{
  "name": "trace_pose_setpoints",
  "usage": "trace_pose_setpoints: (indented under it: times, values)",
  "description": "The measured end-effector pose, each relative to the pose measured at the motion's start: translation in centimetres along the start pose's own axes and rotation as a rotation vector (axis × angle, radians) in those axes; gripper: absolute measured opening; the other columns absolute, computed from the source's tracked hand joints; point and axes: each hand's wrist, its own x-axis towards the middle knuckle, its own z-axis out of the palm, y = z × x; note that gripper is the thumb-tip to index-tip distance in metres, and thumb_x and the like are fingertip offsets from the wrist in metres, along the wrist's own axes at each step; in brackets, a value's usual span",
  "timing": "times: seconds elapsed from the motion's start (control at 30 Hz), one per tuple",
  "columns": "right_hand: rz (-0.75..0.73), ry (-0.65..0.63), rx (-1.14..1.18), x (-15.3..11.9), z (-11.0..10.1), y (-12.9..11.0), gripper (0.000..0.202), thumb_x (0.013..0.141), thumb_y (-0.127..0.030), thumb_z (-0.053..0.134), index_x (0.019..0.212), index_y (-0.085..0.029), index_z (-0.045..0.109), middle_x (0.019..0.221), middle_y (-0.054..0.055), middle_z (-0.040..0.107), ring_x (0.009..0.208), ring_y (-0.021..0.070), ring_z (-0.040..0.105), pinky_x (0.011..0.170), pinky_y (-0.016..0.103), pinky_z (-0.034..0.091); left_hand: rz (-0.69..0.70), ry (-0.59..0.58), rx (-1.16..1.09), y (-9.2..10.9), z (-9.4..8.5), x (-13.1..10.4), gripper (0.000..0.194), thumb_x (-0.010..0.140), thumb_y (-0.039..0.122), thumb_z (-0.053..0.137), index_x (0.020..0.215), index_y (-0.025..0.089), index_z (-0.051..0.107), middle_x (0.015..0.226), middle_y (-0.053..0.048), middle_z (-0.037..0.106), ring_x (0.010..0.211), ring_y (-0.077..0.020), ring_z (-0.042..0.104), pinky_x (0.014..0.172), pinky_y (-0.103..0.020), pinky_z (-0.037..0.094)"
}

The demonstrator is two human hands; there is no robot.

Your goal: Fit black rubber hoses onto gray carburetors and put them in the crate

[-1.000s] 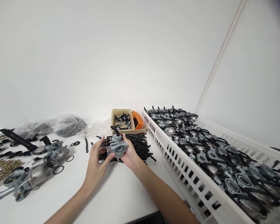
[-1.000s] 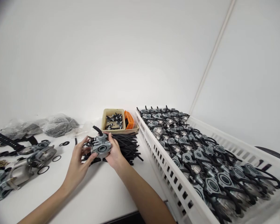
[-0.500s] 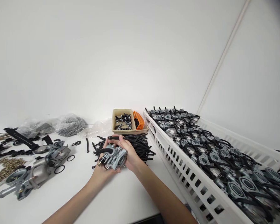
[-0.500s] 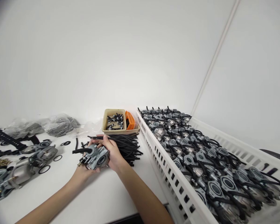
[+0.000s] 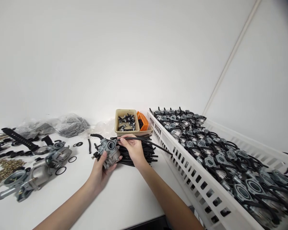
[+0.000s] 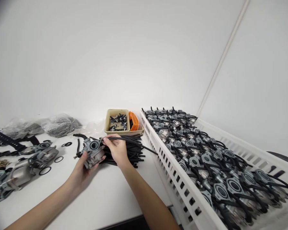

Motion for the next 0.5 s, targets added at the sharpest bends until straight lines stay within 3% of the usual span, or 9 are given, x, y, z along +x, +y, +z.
trace_pose_setpoints:
  times: [0.13,0.33,0.5]
  values:
    - [-0.017,-0.039,-0.101,-0.1,-0.4,0.1,0.022,0.068,-0.035,0.079,0.076,-0.019,0.066,0.076,0.002,0.071,0.076,0.0183,0.069,0.079,0.032,0.055,-0.036,0.089,-0.130,1.1,0.5,0.2,0.038,0.098,0.043,0.039,0.117,0.016,0.057,0.089,-0.010,0.075,0.067,-0.0216,0.074,0.043,-0.021,0.058]
    - [-0.068,-0.227,-0.177,-0.9,0.0,0.5,0.010,0.076,-0.026,0.071,0.076,-0.020,0.064,0.085,0.005,0.072,0.088,0.0215,0.069,0.084,0.036,0.053,-0.051,0.150,-0.149,1.5,0.0,1.1,0.042,0.096,0.048,0.040,0.108,0.014,0.060,0.074,-0.009,0.072,0.048,-0.0163,0.068,0.036,-0.018,0.052]
    - [-0.168,-0.284,-0.287,-1.3,0.1,0.8,0.007,0.081,-0.022,0.066,0.077,-0.021,0.060,0.092,0.006,0.072,0.094,0.0211,0.067,0.090,0.038,0.051,-0.019,0.129,-0.187,1.4,-0.2,1.2,0.041,0.097,0.047,0.039,0.092,0.012,0.061,0.061,-0.005,0.067,0.035,-0.0107,0.055,0.030,-0.017,0.043]
